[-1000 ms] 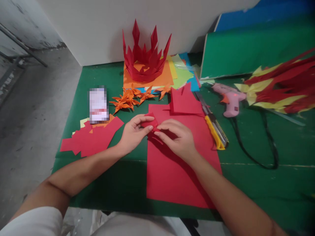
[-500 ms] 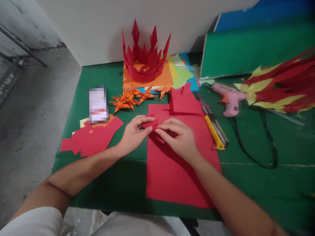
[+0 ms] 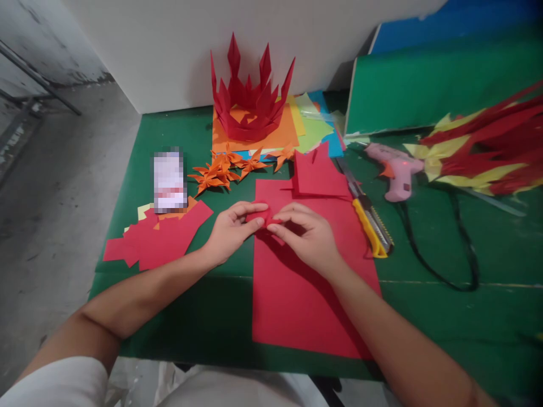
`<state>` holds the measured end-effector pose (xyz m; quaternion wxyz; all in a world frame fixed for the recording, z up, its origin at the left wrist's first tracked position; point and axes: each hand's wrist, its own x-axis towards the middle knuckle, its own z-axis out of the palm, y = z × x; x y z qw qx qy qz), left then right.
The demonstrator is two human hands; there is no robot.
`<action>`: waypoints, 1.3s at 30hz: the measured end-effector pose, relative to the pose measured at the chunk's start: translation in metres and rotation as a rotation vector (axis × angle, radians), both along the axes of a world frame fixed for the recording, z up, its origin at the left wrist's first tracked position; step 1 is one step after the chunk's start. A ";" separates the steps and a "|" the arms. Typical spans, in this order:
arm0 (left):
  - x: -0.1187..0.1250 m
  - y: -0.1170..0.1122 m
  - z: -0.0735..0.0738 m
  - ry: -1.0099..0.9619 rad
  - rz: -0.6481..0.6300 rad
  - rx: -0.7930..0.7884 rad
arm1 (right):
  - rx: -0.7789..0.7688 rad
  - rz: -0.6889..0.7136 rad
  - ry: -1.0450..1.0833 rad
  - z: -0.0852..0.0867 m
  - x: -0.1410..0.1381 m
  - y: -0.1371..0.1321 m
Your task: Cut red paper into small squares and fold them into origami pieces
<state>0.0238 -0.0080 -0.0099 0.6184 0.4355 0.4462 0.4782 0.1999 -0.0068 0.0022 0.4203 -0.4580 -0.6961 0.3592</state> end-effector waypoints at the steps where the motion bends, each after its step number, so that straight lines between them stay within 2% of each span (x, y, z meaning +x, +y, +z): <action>1: 0.000 0.000 0.001 0.019 -0.007 0.012 | -0.012 0.005 0.005 0.000 0.000 0.000; 8: -0.001 0.000 0.005 0.097 -0.046 0.037 | -0.096 0.018 0.023 -0.004 0.000 0.001; 21: 0.001 -0.001 -0.001 0.199 -0.087 0.098 | -0.123 0.020 -0.063 0.000 0.000 0.000; 29: 0.002 -0.002 -0.002 0.189 -0.101 0.152 | -0.158 -0.013 -0.062 -0.001 -0.001 0.000; 39: 0.001 -0.001 0.001 0.179 -0.099 0.123 | -0.205 -0.048 -0.043 -0.001 -0.003 -0.001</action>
